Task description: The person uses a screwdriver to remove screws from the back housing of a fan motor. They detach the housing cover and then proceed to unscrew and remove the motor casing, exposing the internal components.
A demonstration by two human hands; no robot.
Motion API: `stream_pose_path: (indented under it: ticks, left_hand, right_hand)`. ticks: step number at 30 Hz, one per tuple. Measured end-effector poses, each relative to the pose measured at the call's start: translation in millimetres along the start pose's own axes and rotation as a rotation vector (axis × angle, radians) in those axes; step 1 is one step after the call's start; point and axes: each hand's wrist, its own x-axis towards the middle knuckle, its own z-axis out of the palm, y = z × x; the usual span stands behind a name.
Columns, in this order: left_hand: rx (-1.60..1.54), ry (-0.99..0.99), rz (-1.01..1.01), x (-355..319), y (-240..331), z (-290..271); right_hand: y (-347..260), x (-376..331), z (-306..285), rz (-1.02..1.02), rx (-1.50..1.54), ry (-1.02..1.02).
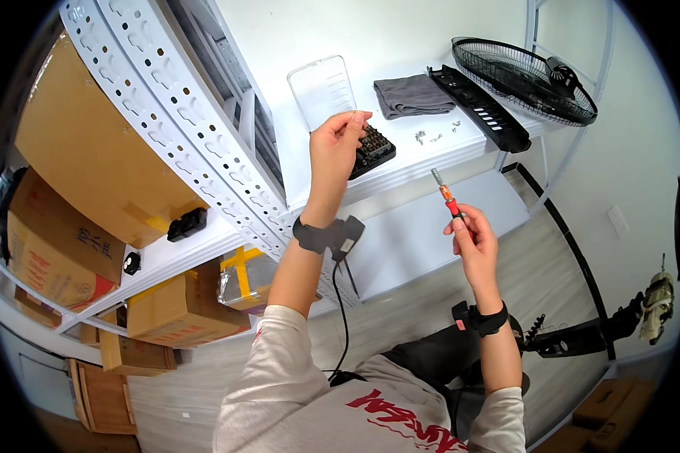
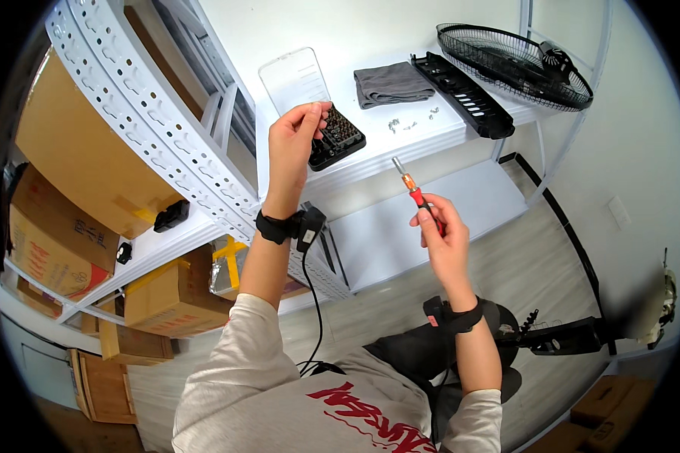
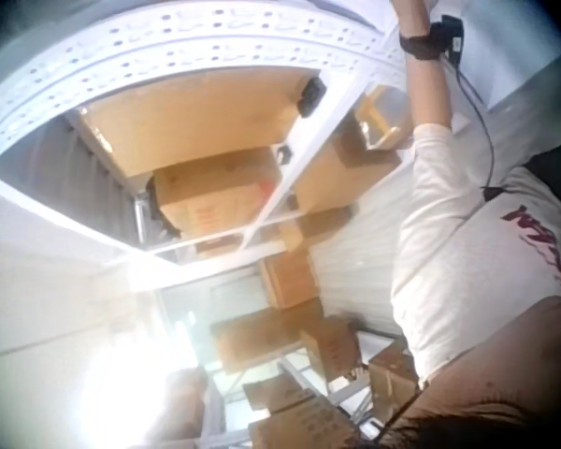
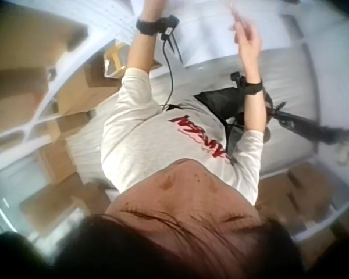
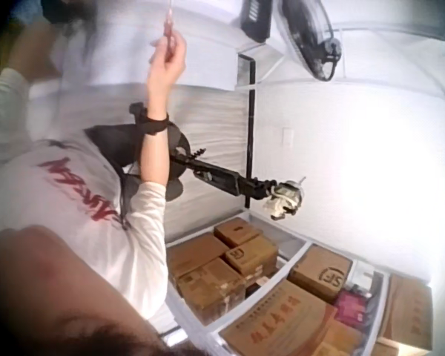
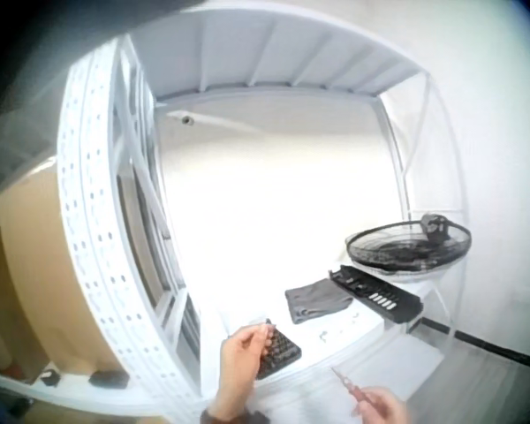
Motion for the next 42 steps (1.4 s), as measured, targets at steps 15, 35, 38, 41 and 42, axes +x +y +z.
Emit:
stream_pose_path:
  ticks: [15,35,38,41,42]
  left_hand:
    - [0.773,-0.002,-0.003,33.1,-27.0,-1.2]
    - [1.021,-0.187,0.006,46.1,-25.4,0.6]
    - [1.054,-0.227,-0.015,50.7,-25.6,-0.2]
    - [1.092,-0.239,0.019,52.1,-27.7,-0.3]
    - [1.109,-0.235,0.037,51.9,-27.1,1.2]
  right_hand:
    - [-11.0,-12.0,-26.7,0.033,-0.029,0.021]
    - [-20.1,-14.7,-31.4,0.032,-0.036,0.033]
    - [-21.3,-15.1,-31.9,0.032,-0.036,0.035]
    - [-19.0,-14.9,-33.3,0.036,-0.033,0.040]
    - [-17.8,-14.3,-34.1,0.039,-0.031,0.043]
